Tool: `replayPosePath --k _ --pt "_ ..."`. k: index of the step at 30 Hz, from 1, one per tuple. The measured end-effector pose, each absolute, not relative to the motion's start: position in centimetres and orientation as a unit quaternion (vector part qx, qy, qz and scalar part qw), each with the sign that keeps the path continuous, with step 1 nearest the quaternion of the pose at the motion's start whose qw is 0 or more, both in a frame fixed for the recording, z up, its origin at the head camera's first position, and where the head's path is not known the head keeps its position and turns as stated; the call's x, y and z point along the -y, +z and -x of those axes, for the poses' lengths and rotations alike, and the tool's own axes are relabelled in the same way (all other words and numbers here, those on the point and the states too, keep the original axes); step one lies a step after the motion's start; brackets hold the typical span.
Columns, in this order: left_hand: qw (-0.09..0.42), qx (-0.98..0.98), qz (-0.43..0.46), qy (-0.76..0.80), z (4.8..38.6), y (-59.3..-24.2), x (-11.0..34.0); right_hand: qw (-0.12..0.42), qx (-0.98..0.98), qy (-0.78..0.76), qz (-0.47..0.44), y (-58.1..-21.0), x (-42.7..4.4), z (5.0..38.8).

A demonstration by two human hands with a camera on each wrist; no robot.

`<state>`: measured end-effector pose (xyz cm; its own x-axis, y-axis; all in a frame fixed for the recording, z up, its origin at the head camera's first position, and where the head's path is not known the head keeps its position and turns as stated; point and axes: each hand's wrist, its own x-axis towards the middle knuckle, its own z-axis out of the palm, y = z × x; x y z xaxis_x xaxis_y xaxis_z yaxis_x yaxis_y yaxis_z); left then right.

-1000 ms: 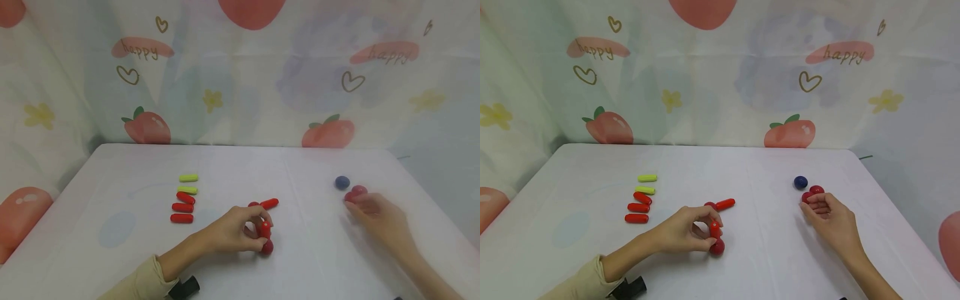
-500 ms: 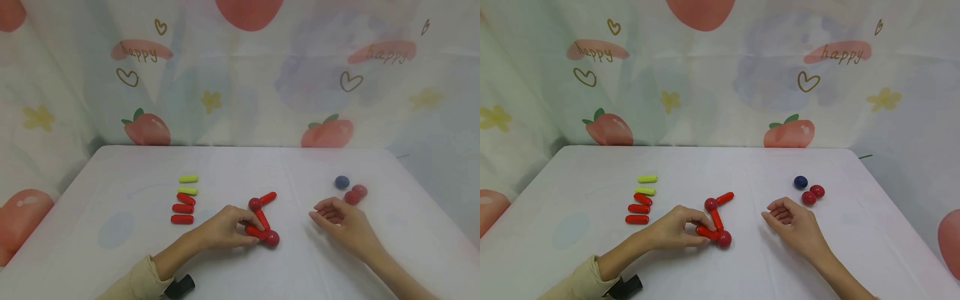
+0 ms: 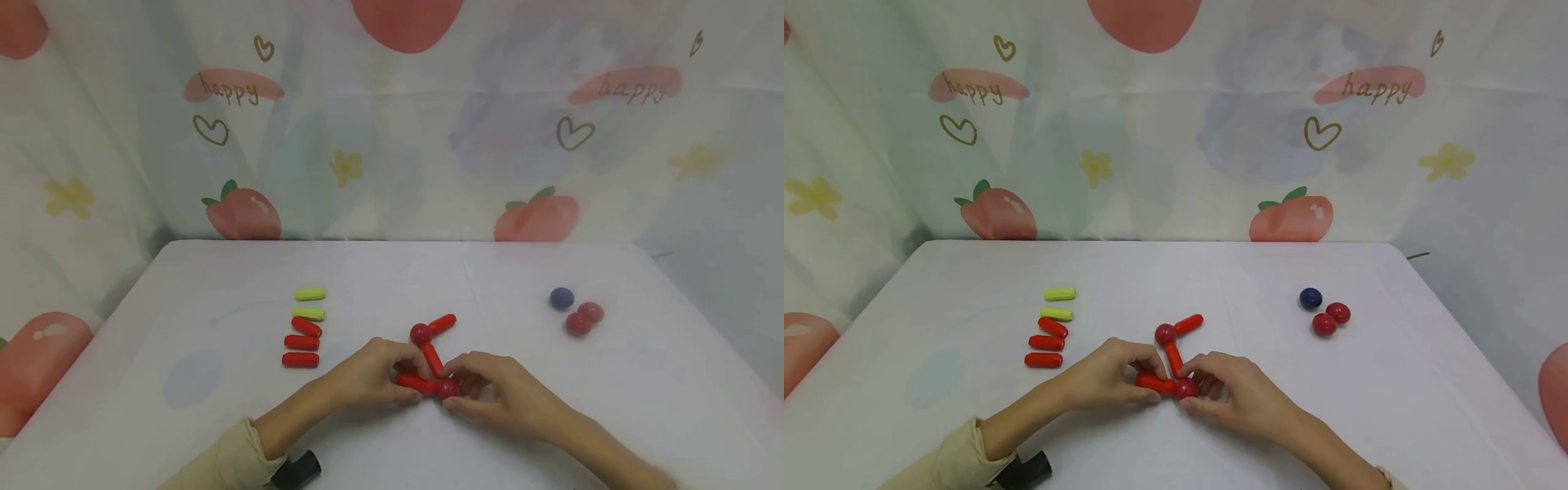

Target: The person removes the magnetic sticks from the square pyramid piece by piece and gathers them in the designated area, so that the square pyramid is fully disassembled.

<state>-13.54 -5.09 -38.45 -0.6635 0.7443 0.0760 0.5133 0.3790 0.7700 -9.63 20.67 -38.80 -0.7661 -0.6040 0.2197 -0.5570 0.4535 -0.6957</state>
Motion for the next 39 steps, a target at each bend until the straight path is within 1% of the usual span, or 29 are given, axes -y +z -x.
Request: replayPosePath --k 7,12,19,22,25,33,39 --pt "0.139 -0.827 -0.359 0.409 13.6 -38.6 5.0 0.046 -0.838 -0.407 0.362 -38.9 -20.8 9.9" --pt "0.136 -0.830 -0.345 0.417 13.6 -38.7 4.9 0.045 -0.833 -0.407 0.371 -38.9 -20.8 10.0" --pt "0.120 -0.851 -0.295 0.418 13.3 -38.5 4.9 0.081 -0.850 -0.396 0.338 -38.6 -20.4 9.4" --pt "0.116 -0.854 -0.284 0.420 13.1 -38.4 5.4 0.078 -0.854 -0.393 0.333 -38.6 -20.3 9.4" --pt "0.092 -0.862 -0.272 0.418 13.0 -38.2 6.5 0.074 -0.858 -0.393 0.323 -38.6 -20.5 9.4" --pt "-0.002 -0.873 -0.214 0.439 13.8 -36.9 11.6 0.058 -0.855 -0.394 0.332 -38.6 -20.9 9.5" --pt "-0.047 -0.894 -0.134 0.425 15.1 -36.4 16.2 0.049 -0.848 -0.400 0.344 -38.7 -20.9 9.6"
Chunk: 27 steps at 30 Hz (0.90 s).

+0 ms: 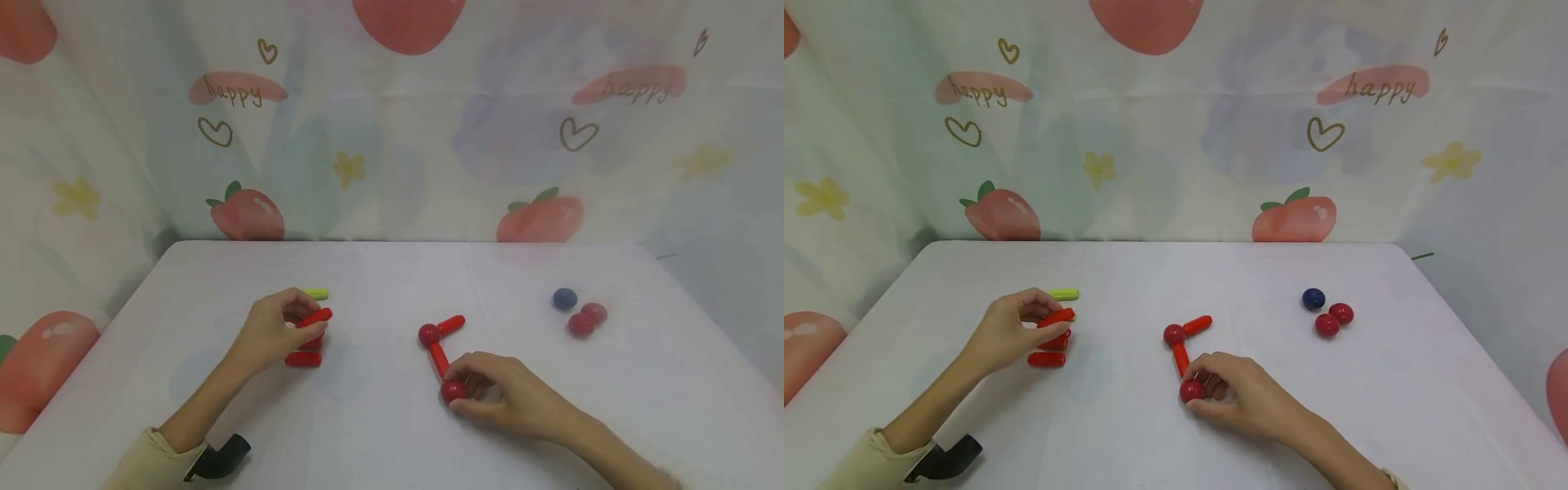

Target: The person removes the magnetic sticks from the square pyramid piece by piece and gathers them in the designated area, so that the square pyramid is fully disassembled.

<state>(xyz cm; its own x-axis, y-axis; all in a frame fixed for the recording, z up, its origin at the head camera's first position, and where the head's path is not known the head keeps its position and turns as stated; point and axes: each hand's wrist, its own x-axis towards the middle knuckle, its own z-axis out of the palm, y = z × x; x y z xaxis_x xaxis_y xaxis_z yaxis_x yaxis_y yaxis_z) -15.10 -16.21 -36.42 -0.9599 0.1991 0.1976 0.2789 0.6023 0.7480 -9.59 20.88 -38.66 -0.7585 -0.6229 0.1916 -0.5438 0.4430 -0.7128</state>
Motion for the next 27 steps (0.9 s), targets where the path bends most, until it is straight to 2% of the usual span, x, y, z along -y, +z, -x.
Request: replayPosePath --k 8,19,27 --pt "0.080 0.920 0.082 -0.374 17.1 -37.5 20.4 0.059 -0.851 -0.401 0.334 -38.5 -20.9 9.5" --pt "0.046 0.965 0.032 -0.258 18.5 -38.1 21.2 0.056 -0.854 -0.398 0.331 -38.4 -21.0 9.4" --pt "0.036 0.967 0.014 -0.251 18.0 -37.7 21.0 0.042 -0.851 -0.394 0.345 -38.7 -21.2 9.5"
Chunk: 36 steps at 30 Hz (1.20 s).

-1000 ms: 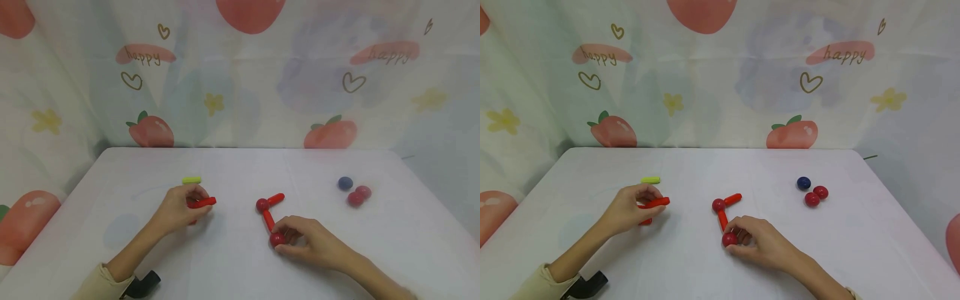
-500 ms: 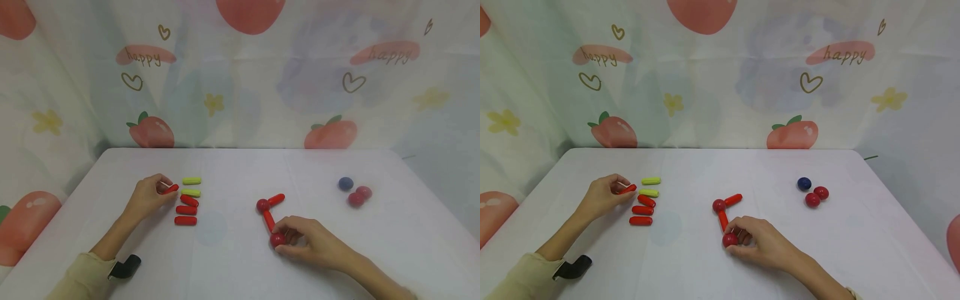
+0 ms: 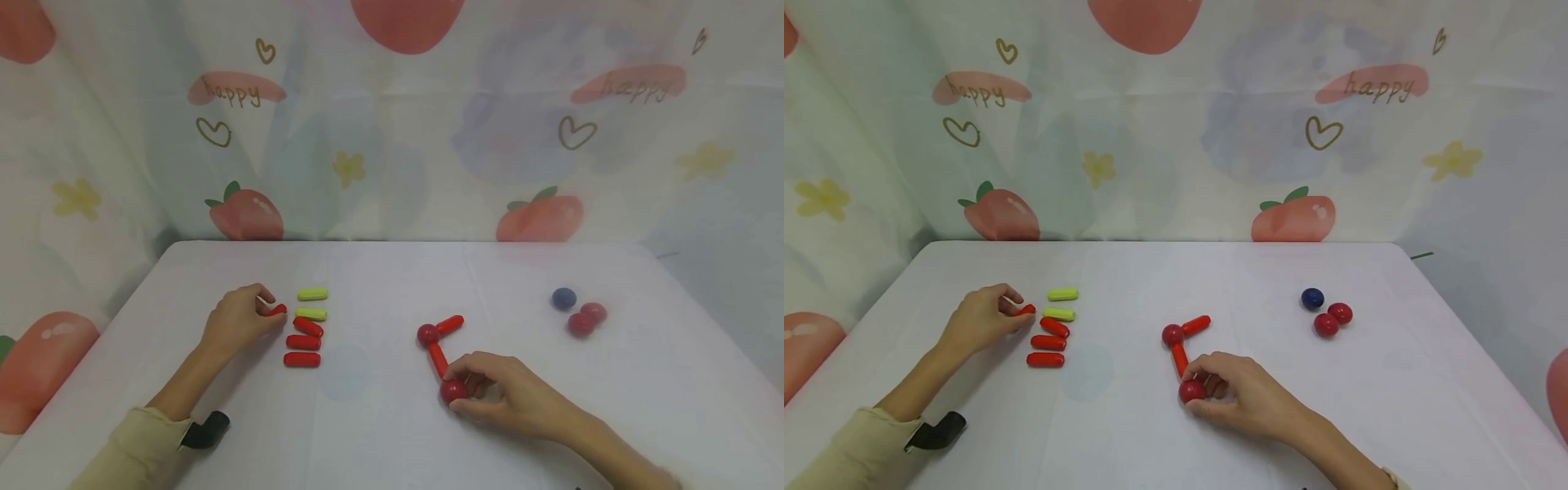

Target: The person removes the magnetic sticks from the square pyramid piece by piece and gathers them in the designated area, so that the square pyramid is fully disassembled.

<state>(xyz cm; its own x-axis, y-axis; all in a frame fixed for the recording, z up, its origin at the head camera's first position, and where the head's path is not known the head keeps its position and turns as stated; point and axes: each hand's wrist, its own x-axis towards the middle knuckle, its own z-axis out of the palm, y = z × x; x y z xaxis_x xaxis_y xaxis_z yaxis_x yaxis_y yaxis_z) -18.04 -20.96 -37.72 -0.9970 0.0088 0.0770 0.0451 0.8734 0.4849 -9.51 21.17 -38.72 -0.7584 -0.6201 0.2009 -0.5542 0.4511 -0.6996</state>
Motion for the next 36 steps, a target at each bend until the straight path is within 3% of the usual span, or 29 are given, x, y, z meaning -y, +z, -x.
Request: replayPosePath --k 5,9,17,31,36 --pt "0.072 0.962 0.027 -0.263 17.4 -36.1 20.4 0.040 -0.851 -0.389 0.351 -38.7 -21.3 9.5" --pt "0.108 0.952 0.087 -0.275 16.6 -34.6 18.2 0.041 -0.857 -0.378 0.347 -38.6 -21.3 9.4" --pt "0.105 0.919 0.218 -0.313 14.3 -34.1 12.5 0.049 -0.877 -0.360 0.314 -38.2 -20.9 9.3" --pt "-0.031 0.891 0.380 -0.247 12.8 -36.4 4.7 0.040 -0.859 -0.369 0.352 -38.8 -21.7 9.2" --pt "-0.041 0.890 0.411 -0.192 13.1 -37.3 3.4 0.039 -0.853 -0.373 0.363 -38.9 -22.0 9.2"
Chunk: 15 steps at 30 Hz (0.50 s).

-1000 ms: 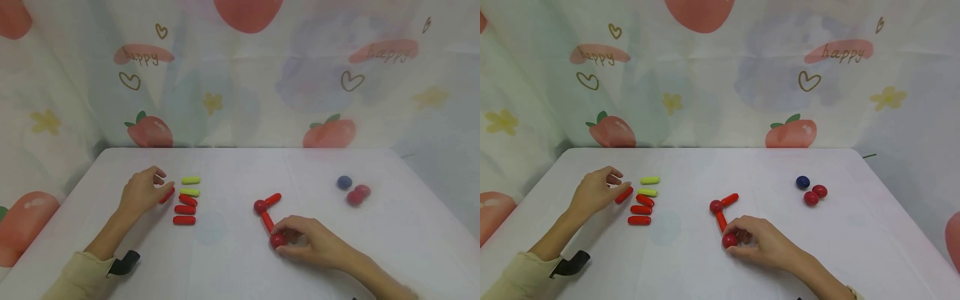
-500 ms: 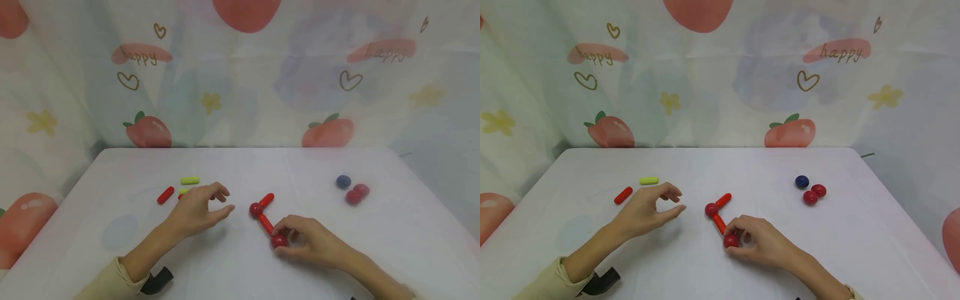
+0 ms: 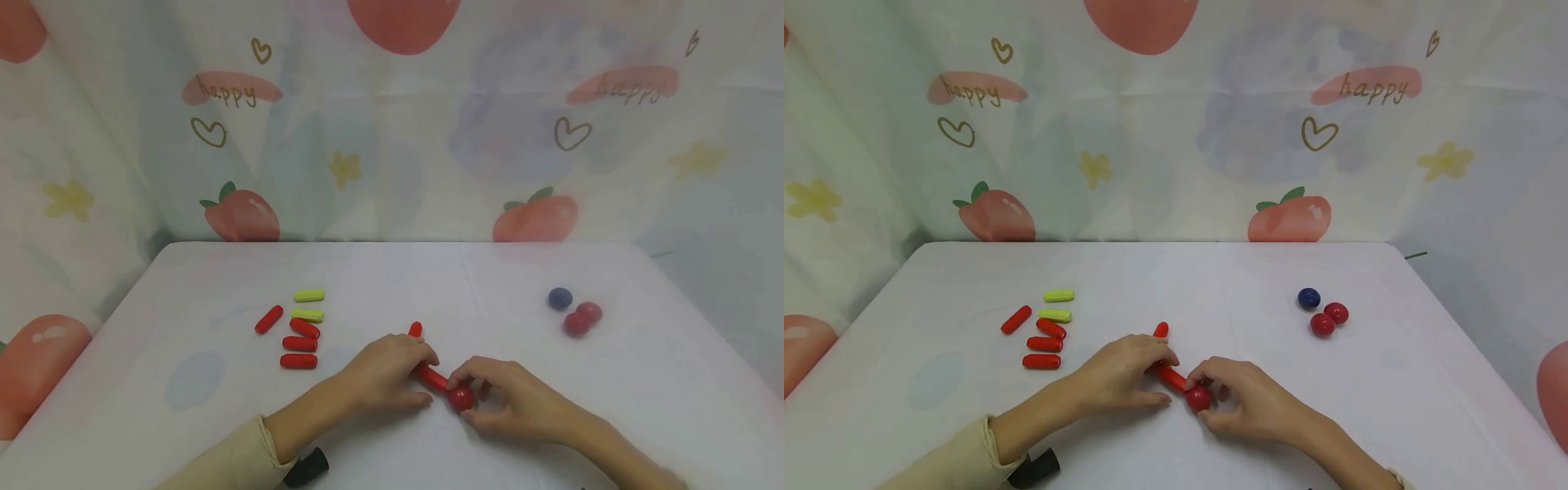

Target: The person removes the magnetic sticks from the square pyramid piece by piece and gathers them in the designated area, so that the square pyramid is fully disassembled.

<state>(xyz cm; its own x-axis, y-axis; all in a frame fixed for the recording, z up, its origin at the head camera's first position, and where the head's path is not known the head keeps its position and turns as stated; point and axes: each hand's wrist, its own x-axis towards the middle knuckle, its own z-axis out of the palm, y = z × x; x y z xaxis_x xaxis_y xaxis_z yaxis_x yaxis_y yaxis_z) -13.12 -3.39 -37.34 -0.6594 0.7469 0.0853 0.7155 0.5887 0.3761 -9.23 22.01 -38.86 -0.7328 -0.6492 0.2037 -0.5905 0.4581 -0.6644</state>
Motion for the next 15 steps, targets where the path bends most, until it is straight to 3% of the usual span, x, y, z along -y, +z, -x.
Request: replayPosePath --k 5,15 --pt "0.009 -0.892 -0.411 0.190 13.27 -37.85 3.02 0.044 -0.857 -0.381 0.345 -38.97 -22.20 9.21" --pt "0.021 -0.894 -0.390 0.219 13.14 -38.11 2.80 0.039 -0.868 -0.386 0.311 -38.77 -21.93 9.37"
